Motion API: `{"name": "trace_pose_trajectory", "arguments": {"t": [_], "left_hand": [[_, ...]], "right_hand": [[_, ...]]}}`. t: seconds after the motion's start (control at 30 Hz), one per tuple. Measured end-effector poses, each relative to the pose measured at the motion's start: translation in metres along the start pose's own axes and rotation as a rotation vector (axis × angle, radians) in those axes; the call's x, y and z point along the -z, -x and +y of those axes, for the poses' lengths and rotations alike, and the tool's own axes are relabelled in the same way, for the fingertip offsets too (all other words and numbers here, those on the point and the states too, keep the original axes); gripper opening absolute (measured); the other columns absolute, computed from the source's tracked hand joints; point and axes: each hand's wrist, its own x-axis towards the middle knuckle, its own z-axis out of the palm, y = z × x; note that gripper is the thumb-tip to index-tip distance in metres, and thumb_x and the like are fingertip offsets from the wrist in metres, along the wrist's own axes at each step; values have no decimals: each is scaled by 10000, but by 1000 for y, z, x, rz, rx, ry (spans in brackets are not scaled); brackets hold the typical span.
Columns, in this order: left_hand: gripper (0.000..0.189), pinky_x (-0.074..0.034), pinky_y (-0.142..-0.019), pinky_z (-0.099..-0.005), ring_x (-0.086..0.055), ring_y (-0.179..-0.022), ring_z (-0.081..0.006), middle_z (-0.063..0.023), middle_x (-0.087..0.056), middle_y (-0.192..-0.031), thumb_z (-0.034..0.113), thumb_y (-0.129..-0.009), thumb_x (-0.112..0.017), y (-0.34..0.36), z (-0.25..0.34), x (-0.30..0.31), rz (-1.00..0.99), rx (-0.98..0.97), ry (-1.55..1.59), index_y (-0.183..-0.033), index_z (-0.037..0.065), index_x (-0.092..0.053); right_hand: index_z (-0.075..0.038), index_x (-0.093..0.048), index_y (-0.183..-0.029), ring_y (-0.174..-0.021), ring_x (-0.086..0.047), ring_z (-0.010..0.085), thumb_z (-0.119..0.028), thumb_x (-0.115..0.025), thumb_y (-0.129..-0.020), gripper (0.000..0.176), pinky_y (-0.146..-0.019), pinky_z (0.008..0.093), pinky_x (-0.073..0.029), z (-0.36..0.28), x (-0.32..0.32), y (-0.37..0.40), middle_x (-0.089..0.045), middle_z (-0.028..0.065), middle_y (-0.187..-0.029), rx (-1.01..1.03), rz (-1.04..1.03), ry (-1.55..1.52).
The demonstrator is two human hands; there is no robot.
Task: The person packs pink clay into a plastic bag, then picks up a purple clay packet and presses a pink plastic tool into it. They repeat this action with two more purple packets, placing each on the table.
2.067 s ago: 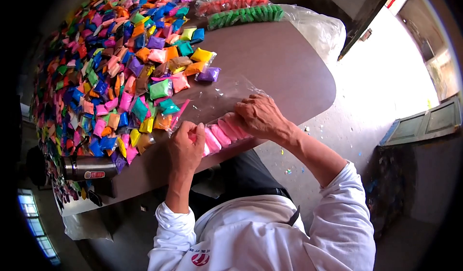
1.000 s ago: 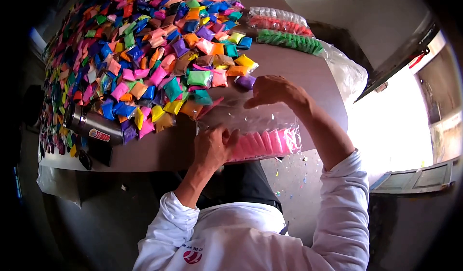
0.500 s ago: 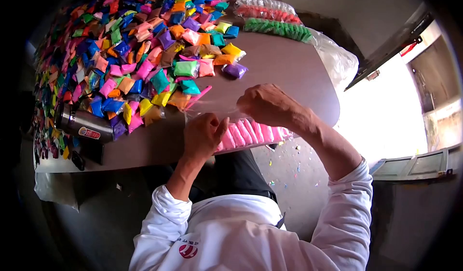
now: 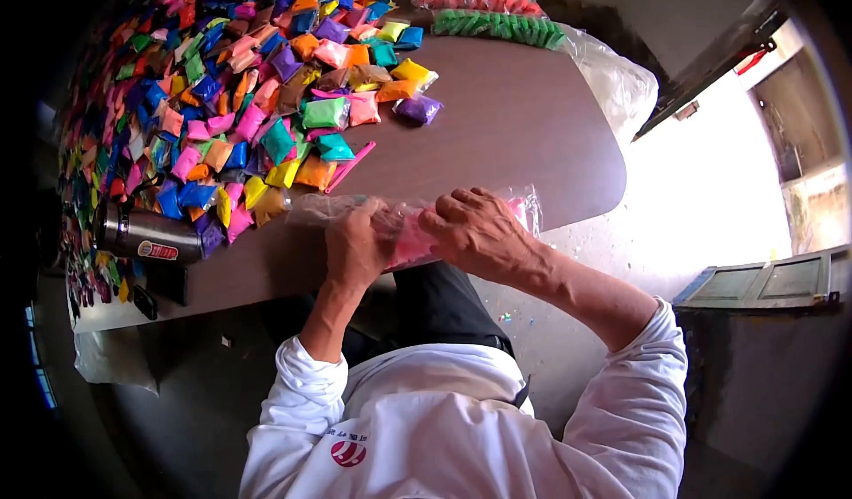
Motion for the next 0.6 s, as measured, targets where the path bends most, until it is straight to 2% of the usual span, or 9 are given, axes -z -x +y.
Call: {"name": "trace_pose_trajectory", "arguments": {"t": [0.07, 0.13, 0.17, 0.23, 0.27, 0.33, 0.5, 0.57, 0.6], "left_hand": [[271, -518, -630, -413, -646, -690, -371, -181, -650, -741, 262, -769, -752, 2, 0, 3, 5, 24, -1, -836, 27, -637], [236, -527, -731, -388, -662, -787, -347, -194, -666, -830, 209, -797, -724, 5, -2, 8, 9, 46, 252, -878, 6, -634], [236, -527, -731, -388, -662, -787, -347, -194, -666, -830, 209, -797, -724, 6, -2, 14, -2, 44, 247, -878, 6, -634], [199, -507, -829, -373, -654, -920, -311, -192, -671, -958, 164, -836, -682, 6, -4, 27, 104, -86, 266, -919, -8, -628], [199, -507, -829, -373, -654, -920, -311, -192, -671, -958, 164, -836, -682, 10, -9, 29, 95, -88, 264, -919, -8, -628], [187, -480, -882, -370, -625, -1011, -290, -180, -660, -1062, 157, -871, -645, 15, -16, 34, 88, 24, 549, -946, -14, -630], [239, -460, -908, -350, -592, -1068, -260, -165, -643, -1066, 225, -907, -608, 20, -12, 54, 19, 65, 554, -939, -11, -624], [434, -399, -1004, -394, -570, -1111, -267, -172, -633, -1099, 377, -962, -457, 22, -12, 61, 15, 72, 559, -928, -25, -616], [434, -399, -1004, -394, -570, -1111, -267, -172, -633, -1099, 377, -962, -457, 24, -17, 62, 13, 72, 557, -928, -25, -616]], "right_hand": [[-90, -581, -985, -732, -595, 247, -247, -775, -730, 357, -628, 383, -482, 5, -2, 2, -559, 81, -762, 8, 62, -50], [-104, -589, -1010, -725, -594, 239, -269, -773, -731, 374, -621, 377, -481, 10, -8, 2, -559, 75, -760, 0, 93, -65], [-117, -596, -1036, -718, -594, 231, -292, -771, -731, 392, -614, 372, -480, 11, -10, 3, -559, 69, -757, -7, 120, -75], [-127, -600, -1082, -712, -594, 223, -314, -766, -733, 429, -609, 367, -480, 12, -6, -1, -560, 64, -754, 17, 125, -66], [-137, -605, -1128, -706, -594, 215, -337, -761, -734, 468, -605, 361, -479, 12, -4, -2, -561, 58, -750, 49, 122, -55], [-152, -604, -1186, -711, -587, 201, -331, -738, -751, 488, -597, 348, -477, 14, -5, -2, -550, 51, -756, 76, 116, -49], [-163, -609, -1197, -770, -565, 192, -202, -628, -810, 389, -662, 323, -478, 12, -3, -11, -514, 48, -811, 143, 32, 101], [-165, -609, -1195, -776, -564, 193, -193, -615, -810, 386, -674, 322, -476, 12, -7, -12, -512, 47, -817, 132, 31, 104], [-167, -609, -1194, -782, -563, 194, -183, -603, -811, 384, -686, 322, -473, 13, -8, -13, -509, 47, -823, 126, 27, 110]]}}
